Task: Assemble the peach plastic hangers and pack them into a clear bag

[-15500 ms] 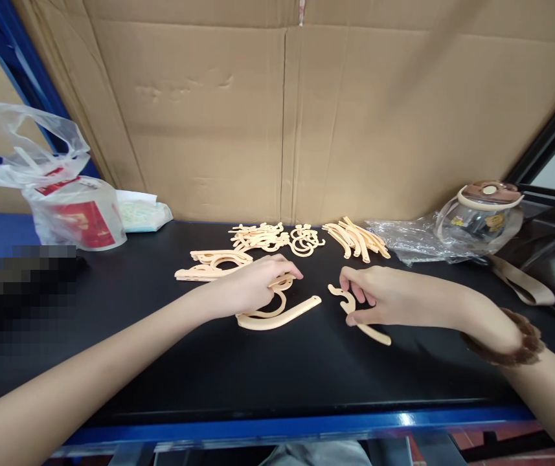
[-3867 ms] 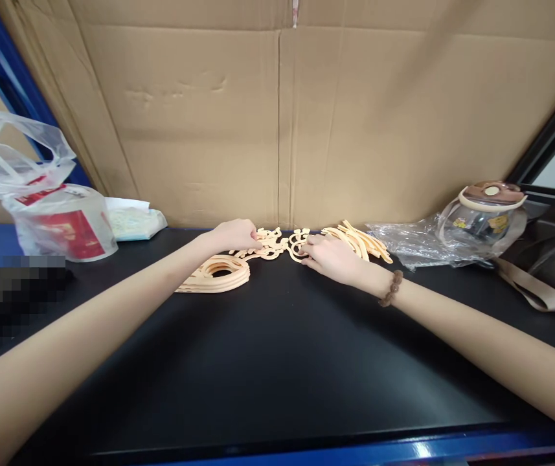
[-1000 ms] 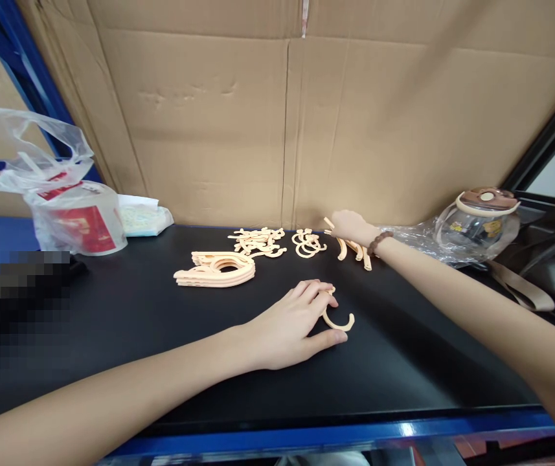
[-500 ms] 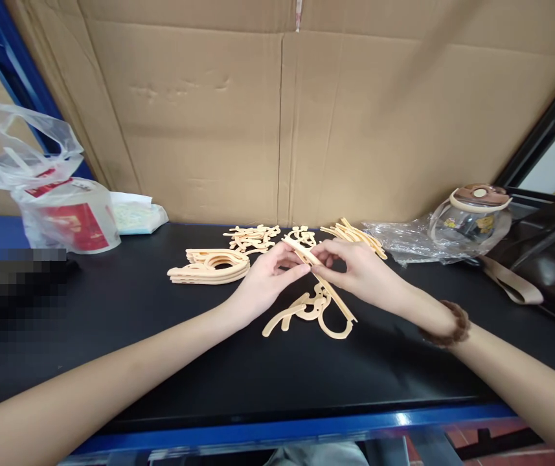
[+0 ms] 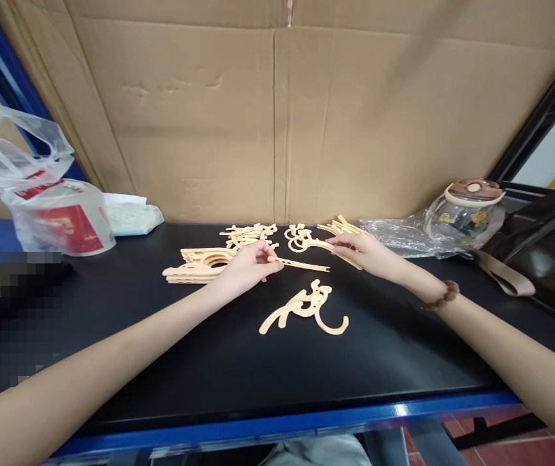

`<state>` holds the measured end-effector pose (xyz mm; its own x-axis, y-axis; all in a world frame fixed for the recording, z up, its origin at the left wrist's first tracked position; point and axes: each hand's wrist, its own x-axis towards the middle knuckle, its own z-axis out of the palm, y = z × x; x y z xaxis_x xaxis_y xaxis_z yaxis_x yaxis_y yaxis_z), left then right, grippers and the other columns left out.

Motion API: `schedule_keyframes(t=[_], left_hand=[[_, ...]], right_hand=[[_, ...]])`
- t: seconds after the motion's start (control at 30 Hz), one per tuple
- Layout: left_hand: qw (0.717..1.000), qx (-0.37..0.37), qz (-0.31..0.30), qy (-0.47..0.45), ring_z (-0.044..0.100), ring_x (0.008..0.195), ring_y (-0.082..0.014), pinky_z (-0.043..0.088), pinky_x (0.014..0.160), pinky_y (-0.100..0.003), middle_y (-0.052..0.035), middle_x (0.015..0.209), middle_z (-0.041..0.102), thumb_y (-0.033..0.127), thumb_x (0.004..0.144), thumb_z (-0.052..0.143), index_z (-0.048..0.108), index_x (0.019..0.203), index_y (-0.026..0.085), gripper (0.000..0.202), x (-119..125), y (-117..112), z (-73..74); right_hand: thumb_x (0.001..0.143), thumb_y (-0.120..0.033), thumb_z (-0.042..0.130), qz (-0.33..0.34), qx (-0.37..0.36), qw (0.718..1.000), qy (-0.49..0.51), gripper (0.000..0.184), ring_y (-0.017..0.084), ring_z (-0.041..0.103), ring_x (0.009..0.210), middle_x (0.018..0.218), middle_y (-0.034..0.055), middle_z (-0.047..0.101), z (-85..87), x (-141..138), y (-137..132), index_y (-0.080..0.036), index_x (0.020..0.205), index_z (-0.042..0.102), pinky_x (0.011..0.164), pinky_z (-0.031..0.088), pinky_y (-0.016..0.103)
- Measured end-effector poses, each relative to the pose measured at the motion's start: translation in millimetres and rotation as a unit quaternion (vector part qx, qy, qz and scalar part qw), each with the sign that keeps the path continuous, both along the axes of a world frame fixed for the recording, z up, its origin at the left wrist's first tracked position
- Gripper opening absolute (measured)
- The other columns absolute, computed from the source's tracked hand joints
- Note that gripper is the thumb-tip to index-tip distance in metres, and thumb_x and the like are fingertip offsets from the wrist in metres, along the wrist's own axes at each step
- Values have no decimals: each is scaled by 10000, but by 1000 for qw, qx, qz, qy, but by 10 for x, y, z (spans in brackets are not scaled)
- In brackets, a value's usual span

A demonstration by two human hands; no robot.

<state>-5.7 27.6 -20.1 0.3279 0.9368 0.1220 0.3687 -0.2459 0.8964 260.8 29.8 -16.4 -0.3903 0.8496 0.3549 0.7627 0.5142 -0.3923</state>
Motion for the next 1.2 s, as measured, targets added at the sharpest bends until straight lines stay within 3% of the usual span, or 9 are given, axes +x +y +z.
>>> schedule_keyframes(t=[0.13,0.27,0.43,0.53,0.63,0.8,0.93,1.07,1.2], left_hand=[[987,98,-41,118,582,729,-159,454,640,-279,2,750,619,294,718,646,557,738,192,137,7,-31,-55],[966,164,-85,180,582,825,-192,455,721,-323,-11,884,663,338,749,656,599,840,215,164,44,-122,-84],[953,216,-68,201,580,882,-211,455,753,-342,-31,995,647,348,791,639,589,936,216,203,29,-112,-91],[953,217,-63,203,583,960,-228,457,780,-346,-51,1092,638,372,812,626,584,1085,217,317,2,-56,-119],[952,204,-75,214,598,891,-211,452,760,-333,-52,1029,653,392,852,584,610,1079,206,294,-15,-19,-149],[946,217,-78,230,576,818,-190,424,712,-308,-24,924,639,373,863,593,634,1027,217,230,-14,-18,-147],[946,223,-80,220,564,827,-184,415,716,-305,-22,960,622,346,851,615,622,1007,217,203,3,-31,-120],[944,241,-84,209,549,804,-170,420,711,-301,-18,987,590,293,846,616,584,1038,221,207,13,-46,-128],[945,238,-87,207,545,790,-163,427,731,-308,-12,964,582,265,859,580,604,986,227,135,11,-45,-151]], right_hand=[[938,-350,437,36,11,999,-3,341,240,616,1044,1148,75,678,-63,-106,-28,-215,1150,667,922,472,415],[953,-351,426,73,18,997,-13,345,213,622,965,1078,87,664,-109,-214,-71,-203,1135,679,873,495,392],[959,-322,429,111,-7,994,11,338,198,627,1012,1074,64,696,-163,-297,-95,-208,1183,654,914,483,378],[974,-319,390,126,-36,990,45,361,179,615,1090,1178,47,681,-122,-288,-122,-226,1248,606,971,458,366],[933,-401,470,96,-9,995,3,378,211,572,1152,1248,63,635,-16,-207,-151,-225,1237,610,996,429,396],[794,-534,626,71,-78,989,-103,433,212,618,904,1023,70,674,112,-61,-166,-206,1070,683,789,482,350],[797,-446,645,81,-122,987,-68,312,179,595,839,945,51,666,92,-57,-142,-180,960,649,732,469,311],[776,-427,661,63,-169,983,-20,304,149,559,703,773,12,619,66,-78,-126,-167,920,597,631,453,283],[767,-444,664,67,-182,981,-9,317,144,551,695,763,7,620,71,-83,-132,-166,913,624,638,443,282]])
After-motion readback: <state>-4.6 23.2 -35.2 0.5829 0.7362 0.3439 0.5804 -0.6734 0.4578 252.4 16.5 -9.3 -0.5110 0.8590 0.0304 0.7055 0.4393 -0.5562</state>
